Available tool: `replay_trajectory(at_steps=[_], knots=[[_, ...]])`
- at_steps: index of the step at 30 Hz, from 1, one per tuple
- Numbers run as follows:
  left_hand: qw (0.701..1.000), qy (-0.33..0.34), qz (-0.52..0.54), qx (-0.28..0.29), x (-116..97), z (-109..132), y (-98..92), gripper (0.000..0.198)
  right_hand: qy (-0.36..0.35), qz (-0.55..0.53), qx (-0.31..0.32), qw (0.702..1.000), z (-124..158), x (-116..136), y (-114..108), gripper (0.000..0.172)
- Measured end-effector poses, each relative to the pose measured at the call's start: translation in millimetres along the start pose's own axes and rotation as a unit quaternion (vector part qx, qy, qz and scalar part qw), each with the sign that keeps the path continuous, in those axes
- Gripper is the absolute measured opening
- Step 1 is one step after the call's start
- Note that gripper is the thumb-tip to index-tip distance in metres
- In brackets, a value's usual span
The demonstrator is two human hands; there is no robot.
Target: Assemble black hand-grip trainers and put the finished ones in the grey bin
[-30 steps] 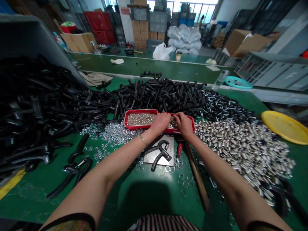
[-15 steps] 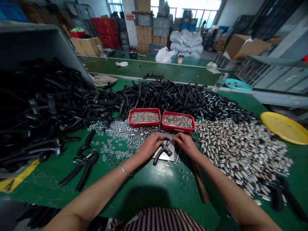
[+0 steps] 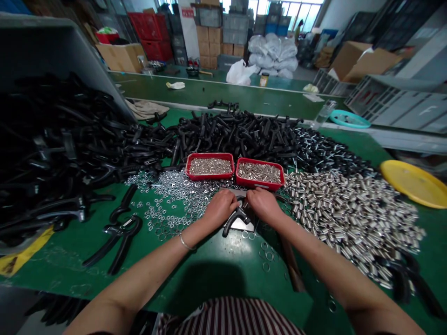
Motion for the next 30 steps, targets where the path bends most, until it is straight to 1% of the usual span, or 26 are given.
replay_trajectory(at_steps=[3,4,5,8,10,11,13,15,17,19,21,23,25,28,30], knots=[[0.999,0.008,-0.043,-0.002,-1,0,0.6,0.012,-0.019,0.026,0.023,0.999,-6,2,-5,0.005],[0.998,0.022,-0.066,-0.001,-3,1,1.3,0.012,-0.018,0.032,0.03,0.999,-4,-2,-8,0.007],[0.995,0.043,-0.093,0.002,-6,1,2.6,0.013,-0.009,0.042,0.037,0.998,1,-9,-10,0.013],[0.978,0.125,-0.167,0.023,-17,0,9.6,0.016,0.057,0.115,0.052,0.99,31,-38,-16,0.029],[0.967,0.163,-0.189,0.039,-21,-3,13.9,0.017,0.098,0.163,0.075,0.979,57,-55,-12,0.033],[0.965,0.175,-0.192,0.046,-22,-5,15.2,0.018,0.111,0.171,0.092,0.975,70,-60,-8,0.035],[0.962,0.19,-0.189,0.055,-23,-5,16.7,0.02,0.134,0.156,0.125,0.971,88,-68,4,0.037],[0.959,0.2,-0.19,0.061,-27,1,18.0,0.024,0.169,0.121,0.137,0.968,98,-75,13,0.036],[0.957,0.202,-0.198,0.066,-31,14,19.0,0.029,0.211,0.082,0.122,0.966,103,-83,15,0.032],[0.961,0.183,-0.198,0.058,-34,30,17.0,0.037,0.225,0.025,0.078,0.971,104,-86,10,0.028],[0.971,0.148,-0.182,0.045,-35,43,12.9,0.045,0.194,-0.045,0.01,0.98,105,-81,-2,0.027],[0.979,0.114,-0.162,0.039,-33,51,10.1,0.046,0.129,-0.113,-0.051,0.984,105,-67,-16,0.029],[0.983,0.091,-0.153,0.038,-31,53,9.4,0.046,0.065,-0.15,-0.083,0.983,104,-49,-28,0.029],[0.984,0.076,-0.155,0.033,-31,52,10.6,0.047,-0.003,-0.147,-0.063,0.987,97,-26,-32,0.022],[0.984,0.07,-0.16,0.036,-32,52,12.9,0.048,-0.014,-0.153,-0.037,0.987,93,-22,-30,0.015]])
Point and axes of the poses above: each hand's wrist, its own z-axis away from the middle knuckle, its own y-axis out of the palm, x = y × z, the point moved 8 cm from there along -z, towards the middle knuckle, and after that the axes turned 6 degrees about z, right-handed, at the moved point
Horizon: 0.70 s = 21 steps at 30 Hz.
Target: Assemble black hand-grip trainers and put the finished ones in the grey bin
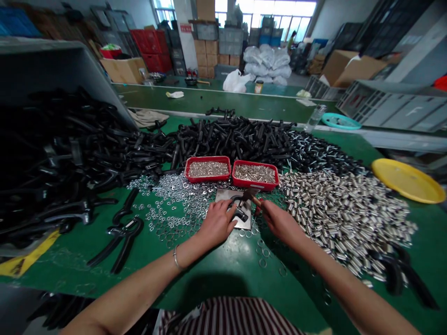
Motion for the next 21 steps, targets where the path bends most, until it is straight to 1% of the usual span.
replay_trajectory(at_steps=[2,4,6,7,8,9,10,11,12,13,14,15,17,18,19,21], knots=[[1.0,-0.004,-0.002,0.01,-2,-1,0.7,0.047,0.037,-0.047,0.018,0.998,1,-12,1,0.012],[1.0,-0.009,0.017,0.017,-1,-4,-2.5,0.046,0.113,-0.12,0.019,0.986,8,-37,1,0.019],[0.996,-0.026,0.085,0.016,6,-9,-9.9,0.05,0.201,-0.166,0.006,0.965,21,-69,-3,0.028],[0.988,-0.042,0.145,0.018,12,-13,-13.3,0.054,0.233,-0.159,0.0,0.959,27,-85,-7,0.03],[0.974,-0.064,0.215,0.02,20,-16,-15.5,0.059,0.248,-0.126,-0.006,0.961,31,-97,-14,0.03],[0.956,-0.09,0.279,0.023,29,-19,-16.1,0.063,0.246,-0.069,-0.014,0.967,32,-107,-22,0.029],[0.939,-0.116,0.323,0.022,38,-21,-15.6,0.067,0.227,0.005,-0.03,0.973,30,-111,-32,0.028],[0.932,-0.137,0.336,0.014,48,-23,-14.9,0.071,0.196,0.084,-0.055,0.975,27,-110,-42,0.027],[0.936,-0.15,0.317,-0.001,56,-23,-14.5,0.072,0.163,0.157,-0.085,0.97,22,-105,-49,0.027],[0.948,-0.154,0.277,-0.018,63,-23,-13.9,0.071,0.135,0.214,-0.106,0.962,17,-97,-52,0.027],[0.961,-0.149,0.232,-0.03,66,-22,-12.1,0.066,0.118,0.246,-0.109,0.956,11,-88,-50,0.028],[0.97,-0.139,0.195,-0.037,68,-20,-8.8,0.058,0.115,0.252,-0.088,0.957,4,-81,-40,0.029],[0.978,-0.121,0.163,-0.042,66,-13,-1.1,0.041,0.145,0.213,0.003,0.966,-10,-69,-8,0.034],[0.979,-0.114,0.161,-0.045,64,-10,1.7,0.036,0.169,0.188,0.044,0.967,-15,-63,9,0.037],[0.98,-0.109,0.159,-0.049,61,-8,3.0,0.034,0.194,0.168,0.068,0.964,-20,-59,22,0.04],[0.983,-0.1,0.15,-0.046,54,-6,3.8,0.039,0.242,0.135,0.071,0.958,-27,-55,38,0.041]])
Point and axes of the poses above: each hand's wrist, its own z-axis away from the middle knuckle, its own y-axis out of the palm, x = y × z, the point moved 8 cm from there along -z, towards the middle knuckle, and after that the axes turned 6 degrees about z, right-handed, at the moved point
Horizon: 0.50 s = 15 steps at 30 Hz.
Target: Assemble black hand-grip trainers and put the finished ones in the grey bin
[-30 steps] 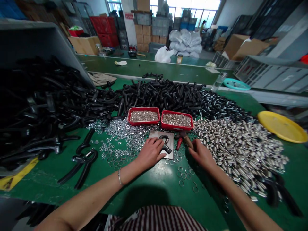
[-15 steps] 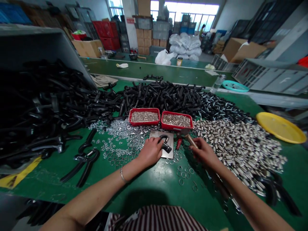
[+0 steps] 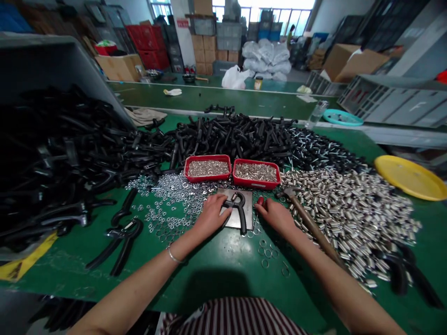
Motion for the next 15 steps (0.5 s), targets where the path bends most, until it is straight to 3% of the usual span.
replay_trajectory(at_steps=[5,8,11,13,15], knots=[[0.999,-0.005,0.005,0.047,-2,-6,3.3,0.049,0.016,-0.159,0.033,0.987,-9,-5,2,0.025],[0.998,-0.005,0.035,0.05,6,-8,4.1,0.044,-0.021,-0.335,-0.022,0.942,-9,-9,-18,0.027],[0.998,-0.006,0.043,0.044,10,-4,6.4,0.044,-0.056,-0.431,-0.066,0.898,-10,-4,-30,0.03],[0.998,-0.004,0.049,0.047,10,-3,4.6,0.043,-0.047,-0.431,-0.021,0.901,-15,1,-23,0.028],[0.997,0.009,0.058,0.044,11,-9,-6.2,0.038,-0.017,-0.339,0.063,0.939,-20,1,-11,0.027]])
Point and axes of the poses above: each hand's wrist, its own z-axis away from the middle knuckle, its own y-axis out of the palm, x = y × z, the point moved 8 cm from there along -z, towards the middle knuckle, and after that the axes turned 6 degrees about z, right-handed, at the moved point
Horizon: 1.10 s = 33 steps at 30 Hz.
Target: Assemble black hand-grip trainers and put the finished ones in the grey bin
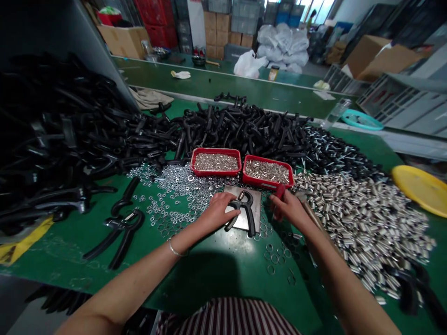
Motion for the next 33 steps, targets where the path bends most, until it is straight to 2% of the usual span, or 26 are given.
replay_trajectory(at_steps=[1,2,3,6,7,9,11,14,15,18,21,25,28,33], knots=[[1.0,0.009,-0.002,-0.009,2,-7,-11.0,0.034,0.026,0.075,0.018,0.997,-1,-4,-2,0.027],[0.999,0.017,-0.015,-0.026,5,-16,-25.4,0.029,0.037,0.156,0.009,0.987,-2,-4,-10,0.027],[0.998,0.021,-0.041,-0.047,11,-27,-42.3,0.025,0.027,0.23,-0.027,0.972,-3,1,-22,0.028],[0.977,-0.011,-0.193,-0.087,40,-68,-91.0,0.02,-0.089,0.345,-0.176,0.917,-5,45,-54,0.025],[0.966,-0.029,-0.243,-0.079,51,-82,-101.9,0.02,-0.136,0.348,-0.19,0.908,-9,62,-54,0.022],[0.95,-0.054,-0.303,-0.052,68,-103,-113.8,0.018,-0.219,0.331,-0.154,0.905,-27,95,-38,0.02],[0.946,-0.051,-0.317,-0.033,76,-114,-114.8,0.018,-0.28,0.328,-0.111,0.895,-52,128,-10,0.021],[0.942,-0.037,-0.331,-0.039,78,-116,-108.9,0.024,-0.344,0.402,-0.088,0.844,-94,172,36,0.021],[0.94,-0.037,-0.338,-0.043,79,-115,-107.2,0.026,-0.362,0.424,-0.067,0.827,-106,181,52,0.02],[0.938,-0.037,-0.341,-0.05,80,-112,-103.8,0.028,-0.365,0.439,-0.042,0.82,-135,195,81,0.013],[0.945,-0.029,-0.322,-0.057,81,-112,-101.8,0.027,-0.352,0.439,-0.048,0.825,-147,191,89,0.012],[0.939,-0.05,-0.328,-0.095,83,-109,-101.6,0.027,-0.346,0.429,-0.069,0.832,-146,181,88,0.014],[0.947,-0.054,-0.29,-0.128,84,-103,-104.3,0.024,-0.346,0.42,-0.078,0.836,-144,179,87,0.017],[0.965,-0.049,-0.135,-0.218,84,-90,-130.6,0.013,-0.347,0.403,-0.081,0.843,-145,179,87,0.019]])
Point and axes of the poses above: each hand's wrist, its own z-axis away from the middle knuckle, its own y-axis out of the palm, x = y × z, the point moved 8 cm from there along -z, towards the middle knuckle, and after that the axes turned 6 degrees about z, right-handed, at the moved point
